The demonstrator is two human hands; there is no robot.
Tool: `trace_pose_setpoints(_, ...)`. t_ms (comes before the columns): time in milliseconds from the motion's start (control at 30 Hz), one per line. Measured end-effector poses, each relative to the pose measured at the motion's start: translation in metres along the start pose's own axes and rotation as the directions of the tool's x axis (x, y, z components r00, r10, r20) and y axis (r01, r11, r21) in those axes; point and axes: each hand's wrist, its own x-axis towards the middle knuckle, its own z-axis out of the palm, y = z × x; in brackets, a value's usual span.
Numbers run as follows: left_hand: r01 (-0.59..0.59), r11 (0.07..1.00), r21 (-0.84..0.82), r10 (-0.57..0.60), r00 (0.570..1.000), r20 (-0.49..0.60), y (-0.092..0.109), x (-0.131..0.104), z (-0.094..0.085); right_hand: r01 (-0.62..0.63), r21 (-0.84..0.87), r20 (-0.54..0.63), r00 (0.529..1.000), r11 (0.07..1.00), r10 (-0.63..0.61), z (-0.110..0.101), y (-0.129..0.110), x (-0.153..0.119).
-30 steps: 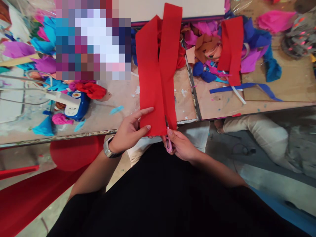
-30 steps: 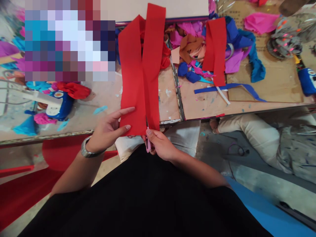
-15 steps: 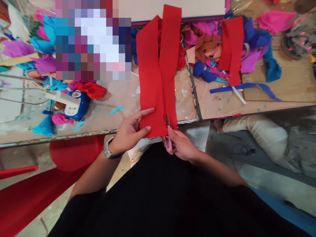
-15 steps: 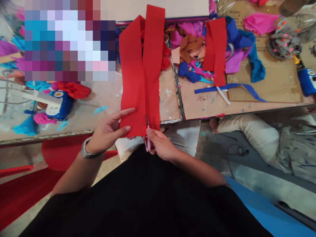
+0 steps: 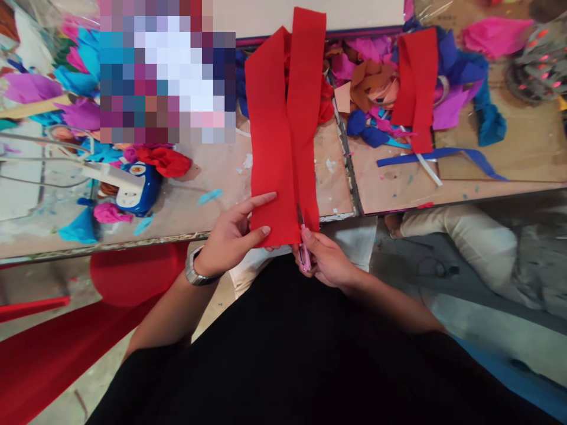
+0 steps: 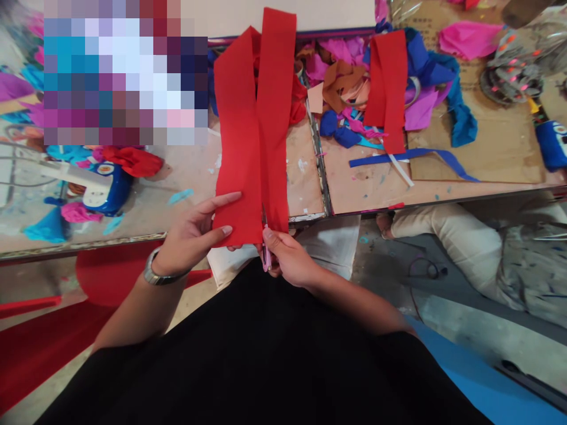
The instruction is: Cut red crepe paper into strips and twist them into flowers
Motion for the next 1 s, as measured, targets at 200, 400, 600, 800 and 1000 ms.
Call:
trace_pose_setpoints(200, 0.019, 1.0, -0.023, -0.019, 1.0, 0.019, 0.0007, -0.0024, 0.0021, 0.022, 0.0, -0.001, 1.0, 1.0, -0.022, 0.0003, -0.0013, 0.006)
trace_pose_setpoints(400, 0.03, 0.998, -0.052, -0.029, 0.999, 0.022, -0.0004, -0.002, 0.0026, 0.027, -0.02, -0.016, 0.999, 0.999, -0.028, 0.0007, 0.0002, 0.0079)
trace_pose_setpoints(600, 0.038, 0.997, -0.061, -0.036, 0.999, 0.029, -0.0014, -0.0029, 0.0018, 0.036, -0.006, -0.02, 0.999, 0.999, -0.036, 0.0017, 0.0007, 0.0081)
trace_pose_setpoints(800, 0.05, 0.996, -0.074, -0.048, 0.998, 0.029, -0.0041, -0.0035, 0.0017, 0.039, 0.005, -0.034, 0.999, 0.999, -0.039, 0.0038, 0.001, 0.0081)
trace_pose_setpoints(1000, 0.042, 0.998, -0.049, -0.041, 0.999, 0.011, -0.0039, -0.003, 0.002, 0.037, -0.011, -0.042, 0.998, 0.999, -0.038, 0.0047, -0.0002, 0.0079)
